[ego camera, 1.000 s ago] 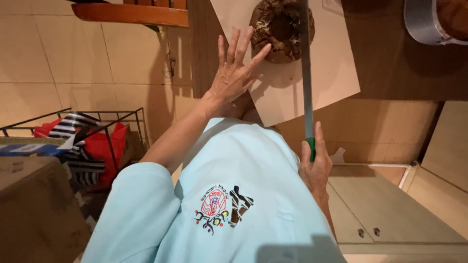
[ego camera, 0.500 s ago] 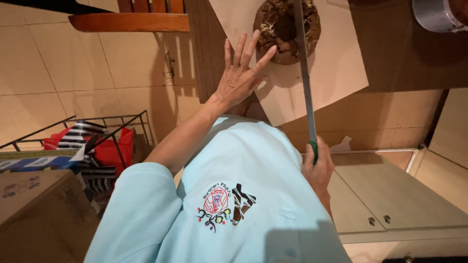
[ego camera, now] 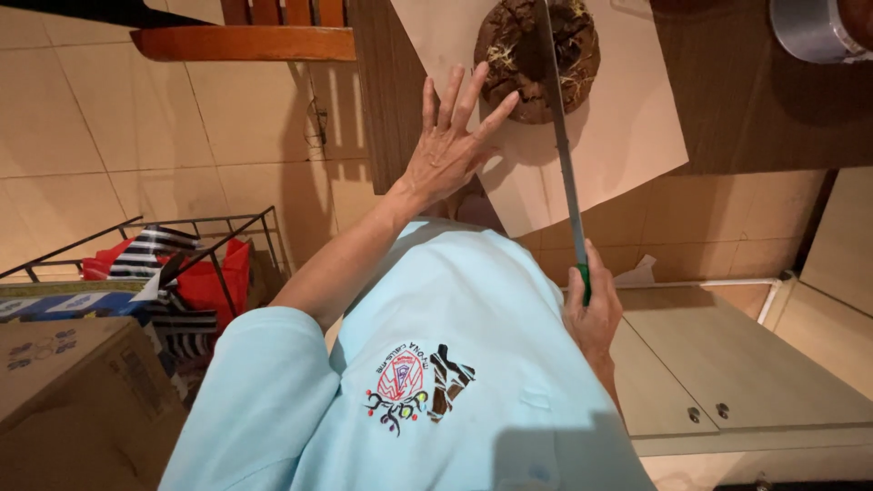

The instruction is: The person places a round chocolate cake on a cutting board and uses a long knife to slice it into several pieces. The person holds the cake steady with one hand while cutting with the other, then separates the slices on the board.

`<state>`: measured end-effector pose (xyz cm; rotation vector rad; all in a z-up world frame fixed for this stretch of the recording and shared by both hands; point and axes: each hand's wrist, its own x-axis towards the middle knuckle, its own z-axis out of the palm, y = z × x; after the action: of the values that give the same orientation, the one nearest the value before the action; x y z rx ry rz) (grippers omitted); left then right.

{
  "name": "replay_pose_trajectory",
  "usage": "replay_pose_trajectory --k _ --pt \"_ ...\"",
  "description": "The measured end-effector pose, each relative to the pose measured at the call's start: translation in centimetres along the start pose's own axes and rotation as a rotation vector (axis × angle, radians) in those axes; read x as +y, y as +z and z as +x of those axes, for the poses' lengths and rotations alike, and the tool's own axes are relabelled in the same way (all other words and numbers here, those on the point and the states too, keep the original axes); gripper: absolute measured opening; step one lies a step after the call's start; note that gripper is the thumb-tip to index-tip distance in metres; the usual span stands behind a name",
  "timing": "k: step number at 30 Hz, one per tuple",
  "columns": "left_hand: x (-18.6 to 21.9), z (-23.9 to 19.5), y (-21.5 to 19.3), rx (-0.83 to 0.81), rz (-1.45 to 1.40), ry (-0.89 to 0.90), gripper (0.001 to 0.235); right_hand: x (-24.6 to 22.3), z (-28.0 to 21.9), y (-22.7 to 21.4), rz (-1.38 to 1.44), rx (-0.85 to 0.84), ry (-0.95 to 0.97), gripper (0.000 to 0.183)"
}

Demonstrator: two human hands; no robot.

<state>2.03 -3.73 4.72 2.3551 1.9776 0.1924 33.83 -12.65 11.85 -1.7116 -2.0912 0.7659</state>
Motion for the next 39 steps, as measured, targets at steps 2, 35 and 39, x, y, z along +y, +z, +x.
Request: replay_pose_trajectory --k 2,35,39 --pt "0.1 -0.1 -0.4 -0.066 -0.011 -0.001 0.087 0.3 0.0 0.1 -0.014 0.029 -0.079 0.041" --pt "-1.3 -1.0 5.9 0.205 -0.238 -0.164 0.090 1.5 0.7 -0.4 0.056 0.124 0.018 0.041" --pt "-2.8 -0.7 7.2 0.186 -0.177 -0.252 0.090 1.7 0.9 -0.7 0.078 0.106 0.063 0.042"
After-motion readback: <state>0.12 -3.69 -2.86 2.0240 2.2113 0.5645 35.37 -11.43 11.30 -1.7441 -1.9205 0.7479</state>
